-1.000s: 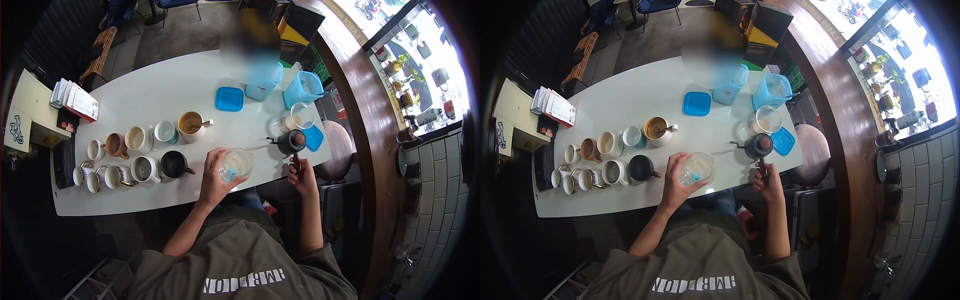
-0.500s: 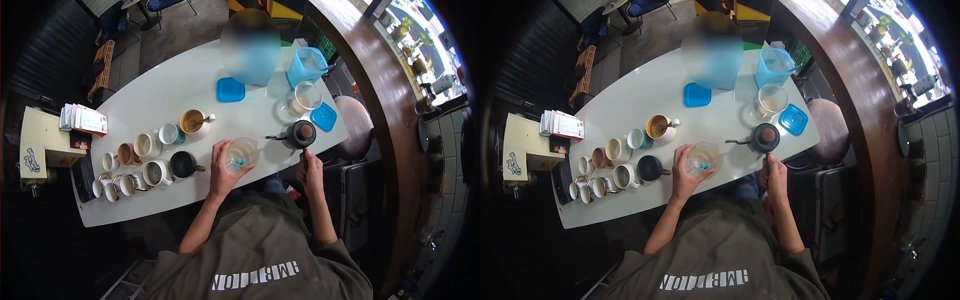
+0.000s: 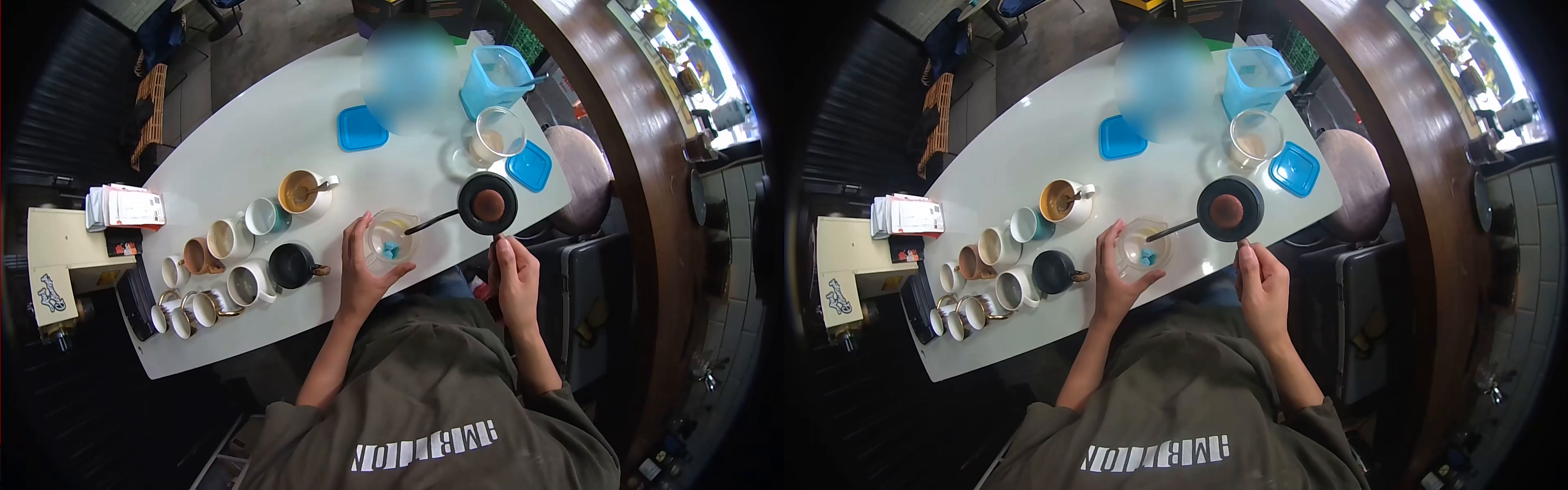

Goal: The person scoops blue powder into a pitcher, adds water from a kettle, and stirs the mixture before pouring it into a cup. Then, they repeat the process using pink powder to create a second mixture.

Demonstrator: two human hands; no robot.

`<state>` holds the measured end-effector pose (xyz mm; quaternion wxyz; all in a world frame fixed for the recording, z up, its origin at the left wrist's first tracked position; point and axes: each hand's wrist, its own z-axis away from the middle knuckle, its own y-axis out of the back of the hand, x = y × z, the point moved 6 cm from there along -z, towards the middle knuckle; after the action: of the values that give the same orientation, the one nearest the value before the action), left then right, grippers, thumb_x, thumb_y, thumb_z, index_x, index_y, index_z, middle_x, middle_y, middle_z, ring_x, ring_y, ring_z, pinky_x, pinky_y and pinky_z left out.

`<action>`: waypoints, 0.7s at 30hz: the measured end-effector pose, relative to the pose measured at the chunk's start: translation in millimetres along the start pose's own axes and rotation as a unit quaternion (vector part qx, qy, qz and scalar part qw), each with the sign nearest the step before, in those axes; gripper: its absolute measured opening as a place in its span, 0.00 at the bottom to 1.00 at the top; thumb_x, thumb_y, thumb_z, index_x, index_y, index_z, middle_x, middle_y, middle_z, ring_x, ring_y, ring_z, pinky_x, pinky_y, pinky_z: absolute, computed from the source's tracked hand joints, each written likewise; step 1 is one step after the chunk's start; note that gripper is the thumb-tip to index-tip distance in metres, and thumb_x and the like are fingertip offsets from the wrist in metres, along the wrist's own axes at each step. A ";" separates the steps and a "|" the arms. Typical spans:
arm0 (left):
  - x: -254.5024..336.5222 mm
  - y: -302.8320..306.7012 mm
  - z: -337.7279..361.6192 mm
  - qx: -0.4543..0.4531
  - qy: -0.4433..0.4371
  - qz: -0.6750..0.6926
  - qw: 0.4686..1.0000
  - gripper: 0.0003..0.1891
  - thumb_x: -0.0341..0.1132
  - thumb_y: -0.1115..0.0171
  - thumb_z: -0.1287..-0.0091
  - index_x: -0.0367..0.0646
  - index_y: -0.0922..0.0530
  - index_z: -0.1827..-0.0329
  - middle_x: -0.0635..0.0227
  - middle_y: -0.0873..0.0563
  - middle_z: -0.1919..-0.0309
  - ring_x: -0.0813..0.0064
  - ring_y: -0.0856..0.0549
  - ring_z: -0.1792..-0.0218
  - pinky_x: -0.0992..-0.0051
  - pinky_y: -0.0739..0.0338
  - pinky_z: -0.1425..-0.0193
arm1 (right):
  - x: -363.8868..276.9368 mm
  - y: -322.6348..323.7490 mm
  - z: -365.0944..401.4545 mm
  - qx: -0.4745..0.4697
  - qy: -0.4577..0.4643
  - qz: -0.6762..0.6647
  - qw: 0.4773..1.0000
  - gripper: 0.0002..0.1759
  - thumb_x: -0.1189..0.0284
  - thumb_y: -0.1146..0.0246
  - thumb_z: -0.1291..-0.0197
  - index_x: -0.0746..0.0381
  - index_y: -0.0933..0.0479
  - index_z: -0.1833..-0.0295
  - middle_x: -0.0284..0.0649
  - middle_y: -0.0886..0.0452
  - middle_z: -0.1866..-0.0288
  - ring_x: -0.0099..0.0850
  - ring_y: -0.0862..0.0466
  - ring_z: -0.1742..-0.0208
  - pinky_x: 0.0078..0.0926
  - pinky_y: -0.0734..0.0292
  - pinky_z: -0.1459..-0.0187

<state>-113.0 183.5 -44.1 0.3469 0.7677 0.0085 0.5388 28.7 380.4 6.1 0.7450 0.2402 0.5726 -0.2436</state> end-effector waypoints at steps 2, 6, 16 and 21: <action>-4.3 3.3 1.9 -0.003 0.001 0.002 1.000 0.49 0.50 0.17 0.49 0.39 0.34 0.27 0.55 0.28 0.35 0.53 0.26 0.33 0.58 0.29 0.29 | -1.7 -0.3 -0.2 0.003 -0.001 -0.004 1.000 0.20 0.64 0.47 0.20 0.62 0.29 0.68 0.24 0.34 0.81 0.12 0.36 0.82 0.15 0.44 0.80; -17.8 0.9 11.0 -0.015 -0.006 0.005 1.000 0.49 0.51 0.18 0.48 0.39 0.34 0.27 0.54 0.28 0.34 0.53 0.27 0.31 0.57 0.30 0.27 | 1.7 -1.2 -1.5 -0.012 0.009 0.021 1.000 0.21 0.59 0.49 0.19 0.62 0.28 0.65 0.24 0.35 0.82 0.12 0.39 0.84 0.15 0.46 0.82; -22.8 -3.7 9.6 -0.006 -0.024 -0.002 1.000 0.49 0.51 0.18 0.48 0.39 0.34 0.26 0.53 0.29 0.28 0.54 0.28 0.27 0.58 0.32 0.24 | -10.4 7.9 -0.8 0.010 0.030 0.056 0.998 0.22 0.59 0.50 0.19 0.61 0.29 0.67 0.24 0.38 0.83 0.11 0.40 0.84 0.15 0.48 0.81; -20.6 -2.3 6.0 -0.014 -0.030 0.035 0.999 0.49 0.48 0.17 0.50 0.41 0.33 0.26 0.53 0.26 0.29 0.54 0.25 0.29 0.58 0.30 0.25 | -13.5 10.0 -3.0 0.007 0.025 0.050 0.998 0.22 0.59 0.50 0.19 0.61 0.29 0.67 0.24 0.38 0.83 0.11 0.41 0.84 0.15 0.49 0.81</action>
<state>-115.9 174.1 -63.4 0.3388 0.7787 -0.0362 0.5268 29.9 391.2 19.3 0.7400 0.2797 0.5766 -0.2041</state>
